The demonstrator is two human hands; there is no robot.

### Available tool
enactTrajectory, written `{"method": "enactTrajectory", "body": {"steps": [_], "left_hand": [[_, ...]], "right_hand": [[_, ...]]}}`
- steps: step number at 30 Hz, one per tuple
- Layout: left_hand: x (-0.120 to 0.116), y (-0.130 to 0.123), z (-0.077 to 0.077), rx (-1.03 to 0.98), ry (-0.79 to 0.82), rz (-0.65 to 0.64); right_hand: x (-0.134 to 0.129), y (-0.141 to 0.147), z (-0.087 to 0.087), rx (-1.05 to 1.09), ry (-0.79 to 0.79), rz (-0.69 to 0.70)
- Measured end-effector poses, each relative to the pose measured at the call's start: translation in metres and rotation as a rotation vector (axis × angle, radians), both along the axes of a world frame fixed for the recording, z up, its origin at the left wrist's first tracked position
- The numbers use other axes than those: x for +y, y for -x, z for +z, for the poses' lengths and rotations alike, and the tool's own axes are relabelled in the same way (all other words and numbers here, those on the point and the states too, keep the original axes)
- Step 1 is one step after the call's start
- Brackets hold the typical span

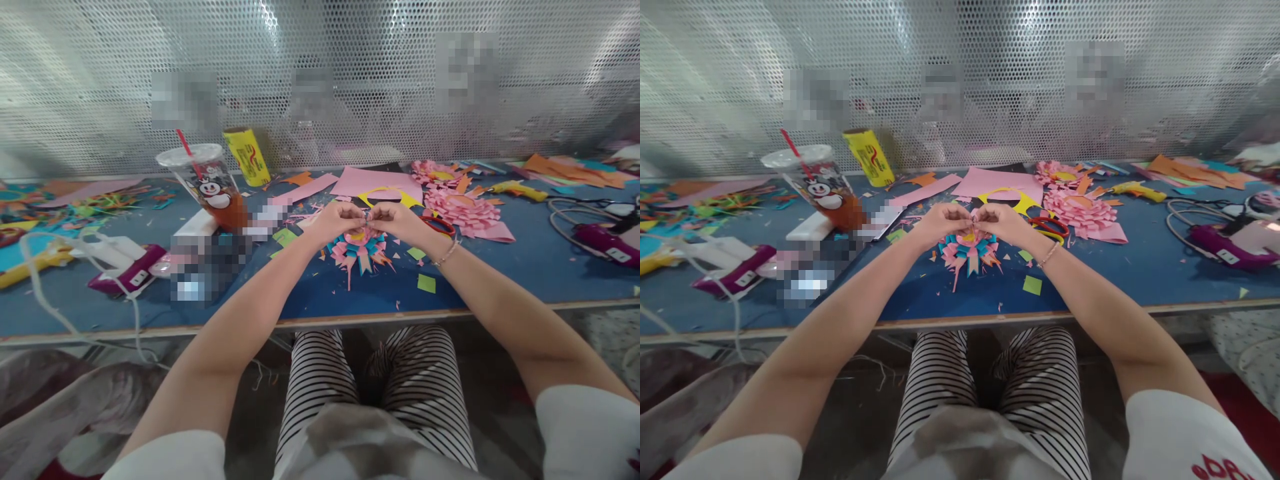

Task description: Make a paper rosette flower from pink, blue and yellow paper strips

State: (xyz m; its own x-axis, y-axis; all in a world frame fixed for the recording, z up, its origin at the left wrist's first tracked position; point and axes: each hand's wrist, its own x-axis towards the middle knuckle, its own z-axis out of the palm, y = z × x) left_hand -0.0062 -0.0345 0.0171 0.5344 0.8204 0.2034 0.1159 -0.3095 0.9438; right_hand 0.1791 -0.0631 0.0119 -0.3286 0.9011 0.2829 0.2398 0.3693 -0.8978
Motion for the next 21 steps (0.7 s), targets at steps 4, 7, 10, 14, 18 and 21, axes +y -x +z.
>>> {"method": "enactTrajectory", "body": {"steps": [4, 7, 10, 14, 18, 21], "left_hand": [[-0.0002, -0.0005, -0.0005, -0.007, 0.008, 0.012], [0.0001, -0.0007, -0.0007, -0.050, 0.034, 0.025], [-0.0005, -0.0012, -0.0009, -0.095, 0.059, 0.034], [-0.0014, -0.0023, -0.0015, -0.130, 0.095, 0.052], [-0.0002, -0.0039, -0.0040, -0.154, 0.099, 0.080], [0.0004, -0.0052, -0.0070, -0.151, 0.082, 0.082]], "right_hand": [[0.0017, -0.0009, -0.0011, 0.000, -0.023, -0.012], [0.0026, -0.0022, -0.0018, -0.003, -0.033, -0.016], [0.0029, -0.0027, -0.0011, -0.004, -0.045, -0.030], [0.0036, -0.0028, 0.0011, 0.003, -0.048, -0.055], [0.0043, -0.0031, 0.0025, 0.004, -0.045, -0.075], [0.0048, -0.0026, 0.0019, 0.039, -0.036, -0.099]]}}
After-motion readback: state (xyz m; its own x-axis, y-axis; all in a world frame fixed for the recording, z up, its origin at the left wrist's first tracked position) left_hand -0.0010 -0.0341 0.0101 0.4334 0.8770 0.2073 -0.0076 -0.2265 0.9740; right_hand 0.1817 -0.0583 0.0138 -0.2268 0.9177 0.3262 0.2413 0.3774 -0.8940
